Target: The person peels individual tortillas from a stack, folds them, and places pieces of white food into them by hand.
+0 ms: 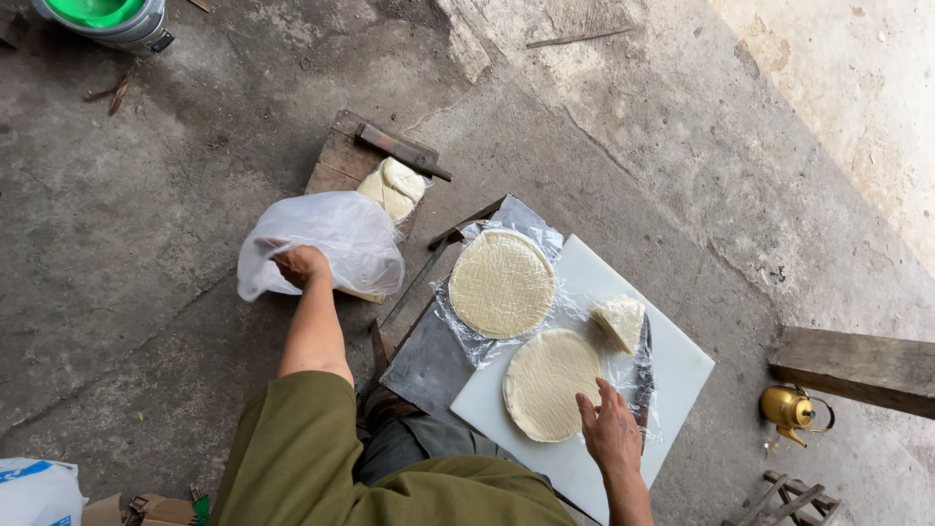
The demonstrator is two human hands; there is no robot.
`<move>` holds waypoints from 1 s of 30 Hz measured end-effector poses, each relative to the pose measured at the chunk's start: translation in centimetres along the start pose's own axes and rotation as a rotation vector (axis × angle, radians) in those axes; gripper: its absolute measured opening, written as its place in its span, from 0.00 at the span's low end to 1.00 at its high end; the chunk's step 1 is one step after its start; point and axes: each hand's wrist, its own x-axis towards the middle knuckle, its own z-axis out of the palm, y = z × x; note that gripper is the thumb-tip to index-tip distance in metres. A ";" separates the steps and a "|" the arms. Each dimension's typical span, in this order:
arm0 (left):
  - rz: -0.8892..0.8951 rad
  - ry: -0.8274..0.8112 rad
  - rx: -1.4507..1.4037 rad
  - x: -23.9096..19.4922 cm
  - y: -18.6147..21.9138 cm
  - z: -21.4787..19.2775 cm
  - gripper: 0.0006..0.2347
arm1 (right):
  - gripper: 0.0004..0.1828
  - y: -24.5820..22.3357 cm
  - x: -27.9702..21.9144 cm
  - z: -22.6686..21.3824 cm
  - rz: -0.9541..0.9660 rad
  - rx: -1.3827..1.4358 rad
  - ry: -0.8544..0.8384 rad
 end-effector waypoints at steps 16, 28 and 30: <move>0.082 -0.527 -1.176 -0.3 0.6 -0.6 0.23 | 0.32 -0.3 -1.0 -0.3 0.016 -0.009 -0.077; -0.158 -0.731 -0.560 1.2 2.5 -0.5 0.18 | 0.31 0.0 -2.0 0.0 -0.043 0.024 -0.021; -0.050 -0.726 -0.430 1.6 2.6 -0.4 0.17 | 0.31 0.0 -2.1 0.1 -0.048 0.021 -0.017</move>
